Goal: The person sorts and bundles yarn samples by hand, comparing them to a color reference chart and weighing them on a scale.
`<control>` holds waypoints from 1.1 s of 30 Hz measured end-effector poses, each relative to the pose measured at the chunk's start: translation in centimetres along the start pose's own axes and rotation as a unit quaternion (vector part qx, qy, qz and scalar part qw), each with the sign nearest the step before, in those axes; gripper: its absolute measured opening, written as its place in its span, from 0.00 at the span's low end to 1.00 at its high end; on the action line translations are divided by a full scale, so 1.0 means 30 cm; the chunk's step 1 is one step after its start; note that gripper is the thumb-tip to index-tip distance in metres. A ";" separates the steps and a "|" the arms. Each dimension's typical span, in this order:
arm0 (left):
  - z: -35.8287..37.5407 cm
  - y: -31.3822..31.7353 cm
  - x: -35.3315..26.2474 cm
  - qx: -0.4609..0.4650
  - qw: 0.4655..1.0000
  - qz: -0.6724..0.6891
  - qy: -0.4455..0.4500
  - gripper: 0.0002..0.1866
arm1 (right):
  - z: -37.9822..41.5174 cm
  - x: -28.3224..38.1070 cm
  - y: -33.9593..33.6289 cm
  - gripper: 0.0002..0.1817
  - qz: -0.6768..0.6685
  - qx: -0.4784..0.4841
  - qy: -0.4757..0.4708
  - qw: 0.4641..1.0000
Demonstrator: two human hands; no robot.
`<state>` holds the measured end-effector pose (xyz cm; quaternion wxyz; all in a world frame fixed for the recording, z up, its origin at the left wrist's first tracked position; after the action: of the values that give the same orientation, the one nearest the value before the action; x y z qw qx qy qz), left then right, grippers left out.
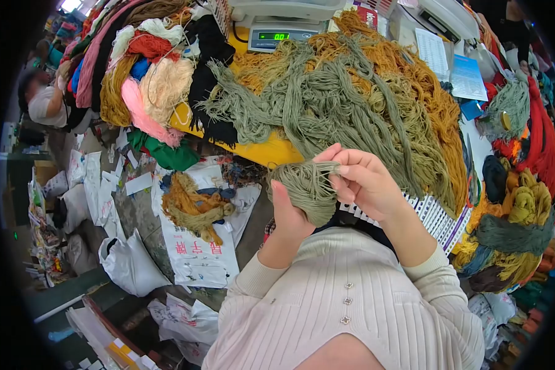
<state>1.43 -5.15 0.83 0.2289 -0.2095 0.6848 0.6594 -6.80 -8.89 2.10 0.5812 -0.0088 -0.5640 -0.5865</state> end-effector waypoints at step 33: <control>0.016 -0.111 -0.012 -0.057 0.998 0.021 0.000 0.19 | -0.053 -0.042 0.026 0.06 0.011 -0.017 0.060 0.998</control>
<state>3.70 -4.81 -1.68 0.2028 -0.2076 0.6502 0.7022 -4.82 -8.86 1.18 0.6204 0.0107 -0.5178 -0.5890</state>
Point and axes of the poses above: each hand's wrist, its own z-axis away from the middle knuckle, its own y-axis out of the palm, x = y × z, the point moved 5 cm from there along -z, towards the middle knuckle, and after that the axes turned 2 degrees about y, right-handed, at the moved point
